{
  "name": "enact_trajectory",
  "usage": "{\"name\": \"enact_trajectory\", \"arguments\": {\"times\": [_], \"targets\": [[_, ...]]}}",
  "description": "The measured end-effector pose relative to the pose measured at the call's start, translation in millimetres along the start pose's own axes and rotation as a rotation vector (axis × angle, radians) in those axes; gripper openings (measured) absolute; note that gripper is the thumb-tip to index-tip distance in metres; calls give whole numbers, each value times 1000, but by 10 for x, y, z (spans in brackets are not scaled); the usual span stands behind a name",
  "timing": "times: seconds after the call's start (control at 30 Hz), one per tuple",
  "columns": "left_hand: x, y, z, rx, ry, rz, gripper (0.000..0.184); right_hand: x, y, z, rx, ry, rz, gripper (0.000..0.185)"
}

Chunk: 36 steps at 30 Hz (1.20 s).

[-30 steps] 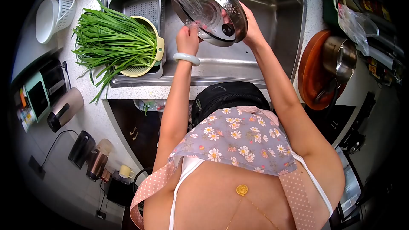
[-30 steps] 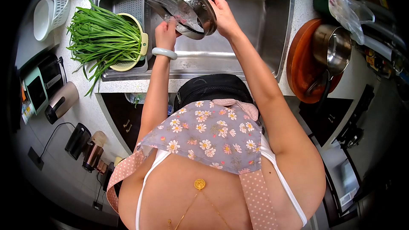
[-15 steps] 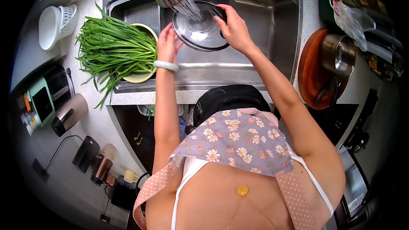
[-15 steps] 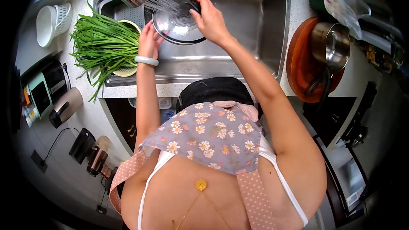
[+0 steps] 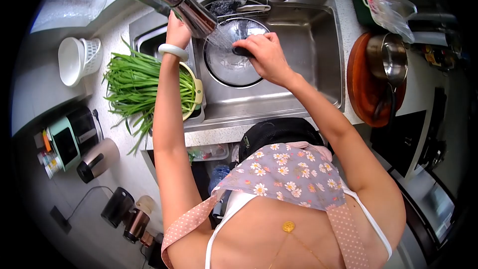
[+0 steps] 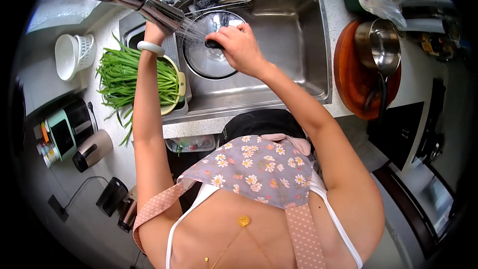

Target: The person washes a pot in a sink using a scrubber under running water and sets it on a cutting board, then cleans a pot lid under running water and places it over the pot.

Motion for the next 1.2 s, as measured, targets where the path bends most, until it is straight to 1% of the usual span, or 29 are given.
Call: {"name": "enact_trajectory", "arguments": {"times": [0.07, 0.1, 0.13, 0.2, 0.23, 0.27, 0.3, 0.37, 0.4, 0.43, 0.5, 0.57, 0.6, 0.63, 0.7, 0.73, 0.77, 0.8, 0.83, 0.87, 0.9, 0.97, 1.0, 1.07, 1.1, 1.17, 1.2], "targets": [[63, -16, 422, 435, -361, 79, 38, 6, 51, -74, 8, 26, 25, 44], [85, -17, 622, 540, -472, 124, 34, 23, 85, -115, 11, 32, 44, 44], [128, 6, 702, 546, -503, 161, 31, 32, 102, -144, -20, 24, 45, 43], [323, 16, 142, 70, -164, 81, 30, 11, 111, -207, -41, 56, 74, 37], [400, -73, -416, -205, 88, 0, 33, 7, 148, -242, -61, 70, 90, 33], [440, -156, -977, -465, 357, -20, 36, 3, 166, -266, -69, 71, 88, 36], [448, -169, -950, -393, 335, -38, 37, -5, 210, -294, -81, 75, 86, 39], [338, -13, -313, 165, -114, -97, 38, -14, 413, -365, -58, 39, 130, 37], [256, 27, -33, 354, -285, -125, 38, -41, 475, -338, -51, -17, 101, 38], [222, 6, 86, 676, -501, -167, 36, -59, 592, -332, -29, -49, 114, 40], [167, 19, 281, 518, -344, -123, 30, -162, 774, -264, 7, -86, 198, 40], [279, -19, -258, 141, -46, -57, 25, -367, 661, 2, -145, -133, 164, 35], [266, -35, -209, 137, -73, -52, 25, -487, 592, 146, -213, -155, 147, 33], [238, -37, -159, 22, -36, -43, 31, -622, 470, 256, -305, -171, 45, 33], [-7, 16, 538, 134, -165, 11, 39, -816, 407, 209, -419, -114, -85, 35], [-50, 87, 554, 247, -347, 64, 42, -917, 495, 208, -328, -137, -68, 36], [-154, 146, 420, 363, -525, 119, 46, -961, 617, 338, -273, -221, 27, 36], [-198, 240, -118, 137, -177, 116, 52, -1043, 715, 469, -212, -305, 118, 37], [-415, 254, -323, 51, 138, 98, 58, -1146, 810, 564, -145, -392, 207, 37], [-621, 199, -318, 110, 179, 26, 60, -1186, 861, 658, -204, -434, 152, 40], [-816, 152, -310, 169, 218, -39, 62, -1200, 897, 673, -238, -419, 98, 40], [-1186, 78, -314, 155, 288, -69, 62, -1146, 1153, 630, -314, -372, -11, 40], [-1342, 62, -322, 157, 307, -65, 62, -1110, 1441, 576, -294, -373, 51, 36], [-1626, 12, -383, 138, 360, -105, 60, -1154, 2094, 705, -69, -477, 222, 43], [-1759, -16, -377, 139, 395, -119, 60, -1162, 2510, 699, -16, -495, 351, 44], [-1987, -95, -285, 124, 403, -161, 59, -1225, 3242, 806, -20, -619, 421, 39], [-2073, -142, -249, 134, 396, -176, 59, -1315, 3575, 886, 19, -598, 538, 37]]}}
Point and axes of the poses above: each hand's wrist, its own x-axis towards the middle knuckle, its own y-axis out of the back of the hand, z = x × y, the point moved 10 cm from there along x, towards the middle knuckle, and after that the axes turned 14 degrees about z, right-handed, at the moved point
